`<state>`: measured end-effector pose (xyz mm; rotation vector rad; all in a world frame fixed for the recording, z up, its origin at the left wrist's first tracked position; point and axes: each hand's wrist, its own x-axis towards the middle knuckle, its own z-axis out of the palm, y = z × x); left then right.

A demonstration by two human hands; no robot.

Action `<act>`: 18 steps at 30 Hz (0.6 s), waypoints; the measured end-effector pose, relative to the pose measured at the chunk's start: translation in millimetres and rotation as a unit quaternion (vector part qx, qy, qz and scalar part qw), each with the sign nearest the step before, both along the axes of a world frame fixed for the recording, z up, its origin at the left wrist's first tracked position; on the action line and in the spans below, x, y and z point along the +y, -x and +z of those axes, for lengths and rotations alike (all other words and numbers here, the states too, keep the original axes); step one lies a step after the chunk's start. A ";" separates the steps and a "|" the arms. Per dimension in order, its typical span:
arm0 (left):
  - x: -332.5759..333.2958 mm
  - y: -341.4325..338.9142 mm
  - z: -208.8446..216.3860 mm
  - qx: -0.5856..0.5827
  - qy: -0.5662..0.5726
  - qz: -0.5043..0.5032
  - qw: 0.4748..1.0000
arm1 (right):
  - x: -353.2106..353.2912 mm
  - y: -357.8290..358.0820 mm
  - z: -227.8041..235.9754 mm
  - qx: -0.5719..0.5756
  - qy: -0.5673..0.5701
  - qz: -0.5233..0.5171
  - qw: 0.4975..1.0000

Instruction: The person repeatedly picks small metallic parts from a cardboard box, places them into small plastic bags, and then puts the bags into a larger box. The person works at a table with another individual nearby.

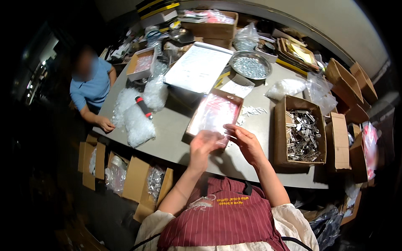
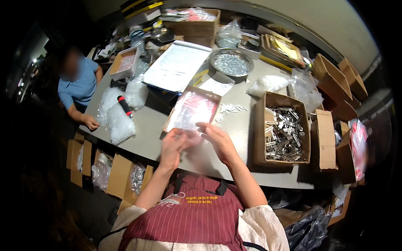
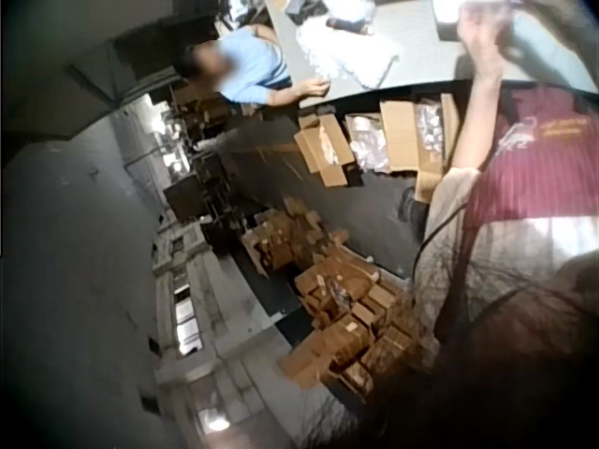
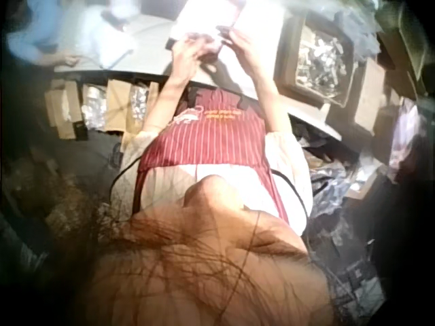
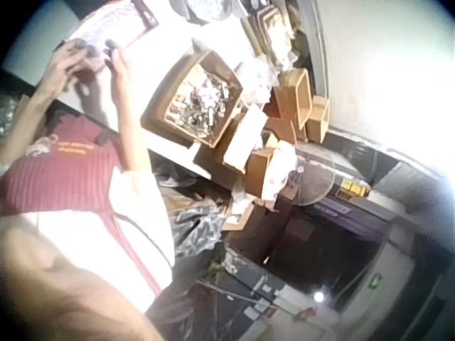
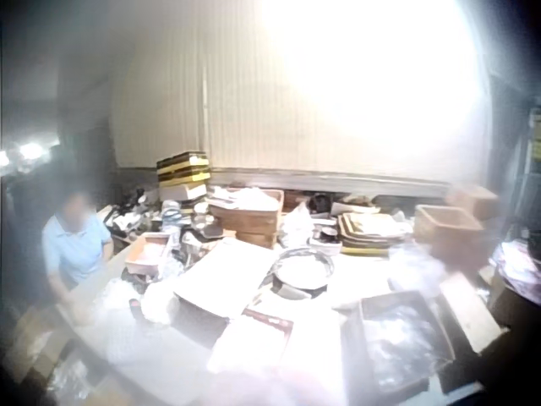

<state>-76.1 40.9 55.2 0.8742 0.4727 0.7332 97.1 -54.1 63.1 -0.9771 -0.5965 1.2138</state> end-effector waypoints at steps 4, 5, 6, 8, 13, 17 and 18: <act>2.1 10.7 -8.6 0.034 -0.038 0.064 0.997 | -18.7 -53.4 -80.6 -0.251 0.117 -0.121 0.953; 2.6 13.7 -13.7 0.048 -0.054 0.063 0.995 | -19.3 -51.1 -80.2 -0.263 0.139 -0.089 0.951; 2.7 14.3 -17.4 0.059 -0.073 0.059 0.994 | -16.0 -48.0 -82.1 -0.277 0.211 -0.042 0.936; -2.6 14.2 -19.0 0.072 -0.088 0.067 0.991 | -7.6 -22.0 -109.1 -0.458 0.105 -0.036 0.882; -19.2 25.5 -17.1 0.076 -0.100 0.109 0.986 | -1.9 19.5 -69.4 -0.550 -0.008 0.011 0.835; -25.2 27.9 -16.7 0.108 -0.125 0.132 0.977 | 0.2 8.3 -68.4 -0.743 -0.055 0.019 0.666; -24.4 24.2 -17.7 0.115 -0.133 0.132 0.976 | 2.3 0.2 -77.9 -0.788 -0.083 0.021 0.609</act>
